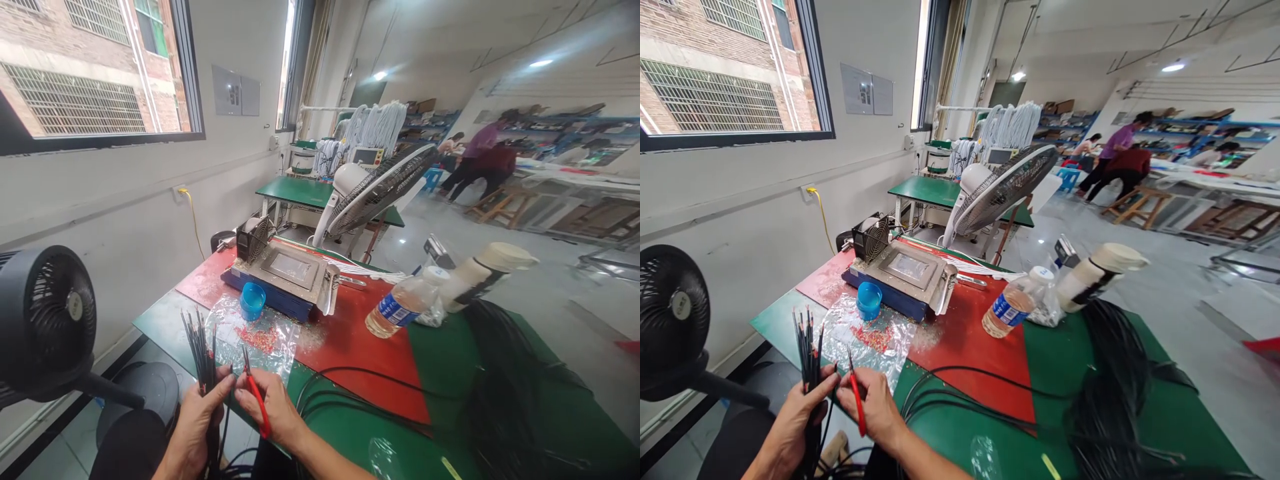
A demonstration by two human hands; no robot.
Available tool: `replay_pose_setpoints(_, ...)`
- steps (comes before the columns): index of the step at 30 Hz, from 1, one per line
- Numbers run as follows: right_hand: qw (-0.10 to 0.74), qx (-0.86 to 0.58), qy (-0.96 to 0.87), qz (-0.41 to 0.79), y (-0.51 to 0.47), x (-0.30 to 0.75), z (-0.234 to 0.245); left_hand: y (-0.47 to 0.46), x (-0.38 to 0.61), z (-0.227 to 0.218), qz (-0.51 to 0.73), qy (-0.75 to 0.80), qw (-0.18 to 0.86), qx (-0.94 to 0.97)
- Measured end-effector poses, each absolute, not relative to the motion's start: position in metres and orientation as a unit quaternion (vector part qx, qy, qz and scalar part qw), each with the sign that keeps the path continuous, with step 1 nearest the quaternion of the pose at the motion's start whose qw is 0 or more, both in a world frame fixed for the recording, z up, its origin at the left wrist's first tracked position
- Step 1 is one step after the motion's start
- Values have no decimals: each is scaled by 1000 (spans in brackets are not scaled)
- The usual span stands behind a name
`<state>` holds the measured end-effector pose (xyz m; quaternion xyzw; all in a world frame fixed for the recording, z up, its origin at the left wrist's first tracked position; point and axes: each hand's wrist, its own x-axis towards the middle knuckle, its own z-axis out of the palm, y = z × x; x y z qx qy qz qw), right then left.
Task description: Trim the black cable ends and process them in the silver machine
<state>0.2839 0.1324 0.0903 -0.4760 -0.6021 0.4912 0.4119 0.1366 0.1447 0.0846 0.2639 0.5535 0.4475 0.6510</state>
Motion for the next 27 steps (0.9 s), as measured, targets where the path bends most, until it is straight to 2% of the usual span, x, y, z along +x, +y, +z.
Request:
replay_pose_setpoints(4,408,-471,-602,499,130,282,89,144,137,83,453,557,646,260)
replay_pose_setpoints(9,340,-419,-562,627,132,287,88,147,133,89,468,566,632,249)
replay_pose_setpoints(15,286,-428,-551,658,132,288,92,147,132,99,486,570,609,261)
replay_pose_setpoints(27,298,-415,-520,685,133,289,86,148,128,84,467,573,611,282)
